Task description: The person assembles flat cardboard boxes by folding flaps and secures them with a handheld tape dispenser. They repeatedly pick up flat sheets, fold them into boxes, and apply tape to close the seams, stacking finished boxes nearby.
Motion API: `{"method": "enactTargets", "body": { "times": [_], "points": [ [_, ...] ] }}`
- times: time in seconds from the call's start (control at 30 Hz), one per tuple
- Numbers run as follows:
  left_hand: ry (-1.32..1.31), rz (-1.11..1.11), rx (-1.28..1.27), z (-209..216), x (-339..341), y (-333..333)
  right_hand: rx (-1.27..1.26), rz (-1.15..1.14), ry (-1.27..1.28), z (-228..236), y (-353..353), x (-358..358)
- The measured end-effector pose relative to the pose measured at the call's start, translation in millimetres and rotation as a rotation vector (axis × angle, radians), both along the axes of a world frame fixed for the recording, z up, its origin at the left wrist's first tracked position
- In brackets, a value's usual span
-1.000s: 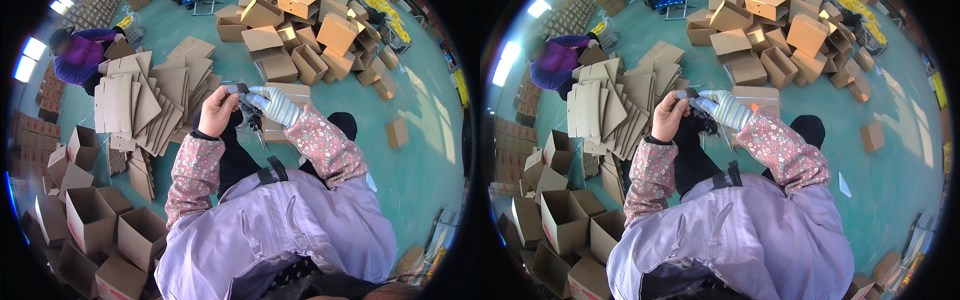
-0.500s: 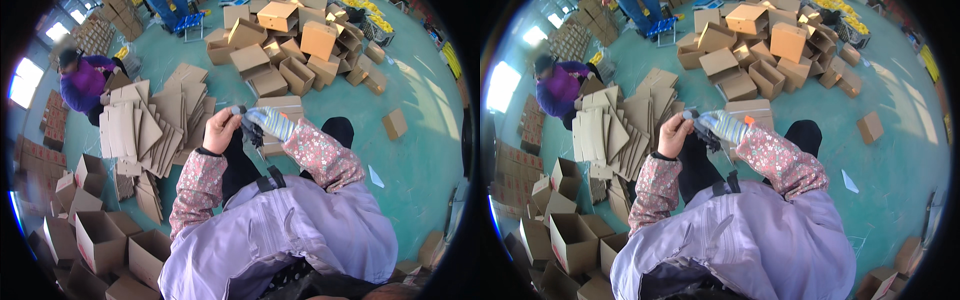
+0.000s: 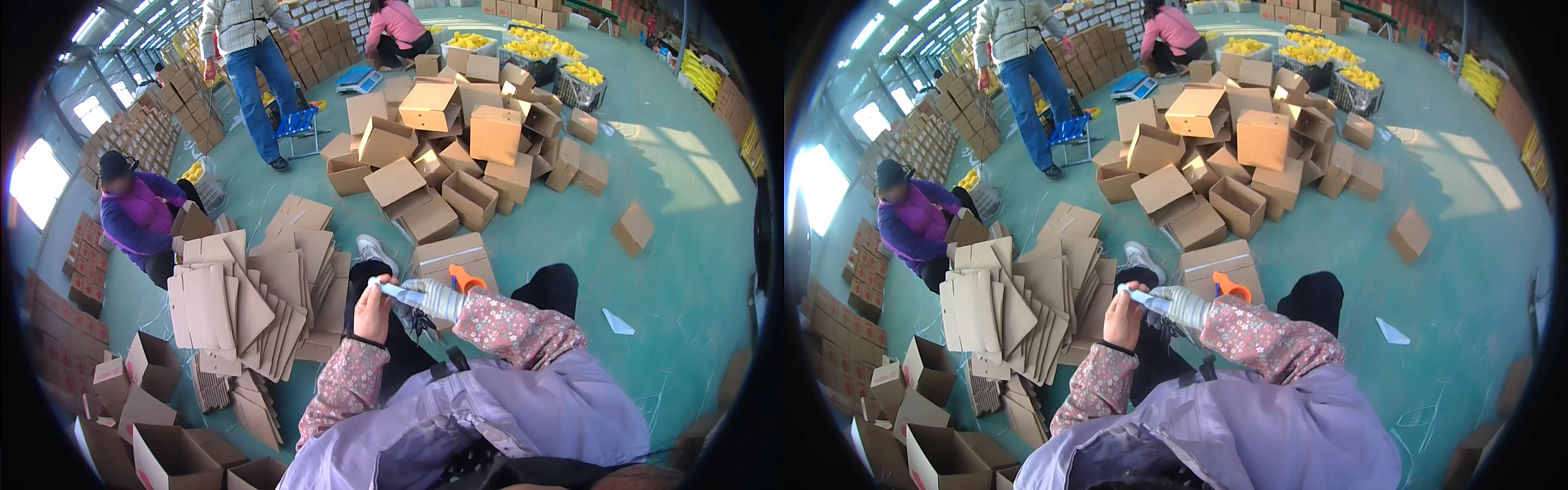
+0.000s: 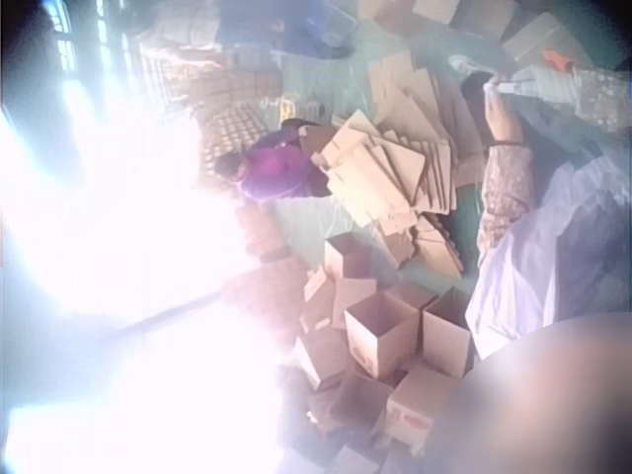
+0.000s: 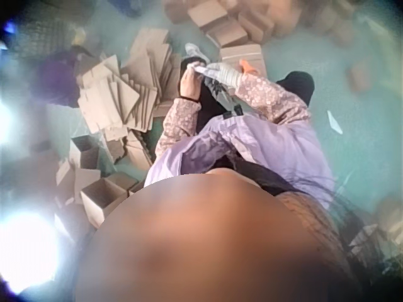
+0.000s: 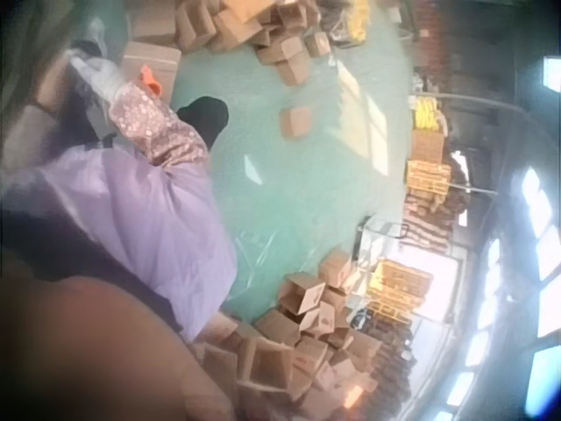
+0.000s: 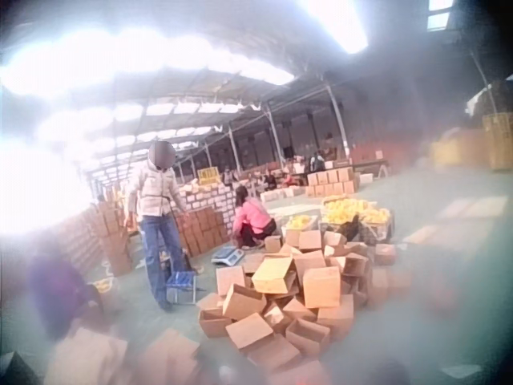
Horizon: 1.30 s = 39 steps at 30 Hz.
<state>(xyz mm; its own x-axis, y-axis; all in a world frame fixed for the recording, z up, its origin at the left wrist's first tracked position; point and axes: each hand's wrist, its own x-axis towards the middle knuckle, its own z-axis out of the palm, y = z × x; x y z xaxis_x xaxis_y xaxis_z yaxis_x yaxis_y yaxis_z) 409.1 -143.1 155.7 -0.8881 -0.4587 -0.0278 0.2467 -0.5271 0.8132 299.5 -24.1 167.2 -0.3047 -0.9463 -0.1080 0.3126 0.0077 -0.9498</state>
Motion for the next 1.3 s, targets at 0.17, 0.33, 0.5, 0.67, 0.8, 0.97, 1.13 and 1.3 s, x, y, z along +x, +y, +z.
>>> {"method": "enactTargets", "body": {
  "times": [0.17, 0.33, 0.5, 0.67, 0.8, 0.97, 1.13, 1.3],
  "points": [
    [-0.129, -0.367, 0.545, -24.8, 9.6, 24.7, 0.056, -0.236, -0.064, 2.3, -14.9, 7.4],
    [-0.427, -0.204, 0.643, -55.7, 24.9, 51.0, 0.135, -0.214, 0.037, -2.0, -2.5, 11.6],
    [-0.306, -0.350, 0.835, -50.3, 38.0, 72.2, -0.011, -0.253, 0.039, -12.5, 6.3, 15.9],
    [0.083, -0.051, 0.433, -38.4, 29.1, 55.9, -0.067, -0.214, 0.162, -29.3, 6.0, 38.0],
    [-0.071, 0.236, 0.390, -30.4, 32.0, 44.1, -0.071, -0.212, 0.437, -29.2, 5.5, 53.4],
    [-0.231, 0.027, 0.374, 19.1, 83.7, 16.8, -0.151, -0.240, 0.587, -7.2, 22.8, 32.2],
    [-0.347, -0.916, 0.197, 69.6, 170.1, 25.0, 0.041, -0.228, 0.101, -9.3, 57.8, -6.0],
    [-0.718, -1.020, -0.135, 70.5, 181.5, 60.2, 0.078, -0.243, -0.079, -29.5, 84.3, -2.0]
  ]
}}
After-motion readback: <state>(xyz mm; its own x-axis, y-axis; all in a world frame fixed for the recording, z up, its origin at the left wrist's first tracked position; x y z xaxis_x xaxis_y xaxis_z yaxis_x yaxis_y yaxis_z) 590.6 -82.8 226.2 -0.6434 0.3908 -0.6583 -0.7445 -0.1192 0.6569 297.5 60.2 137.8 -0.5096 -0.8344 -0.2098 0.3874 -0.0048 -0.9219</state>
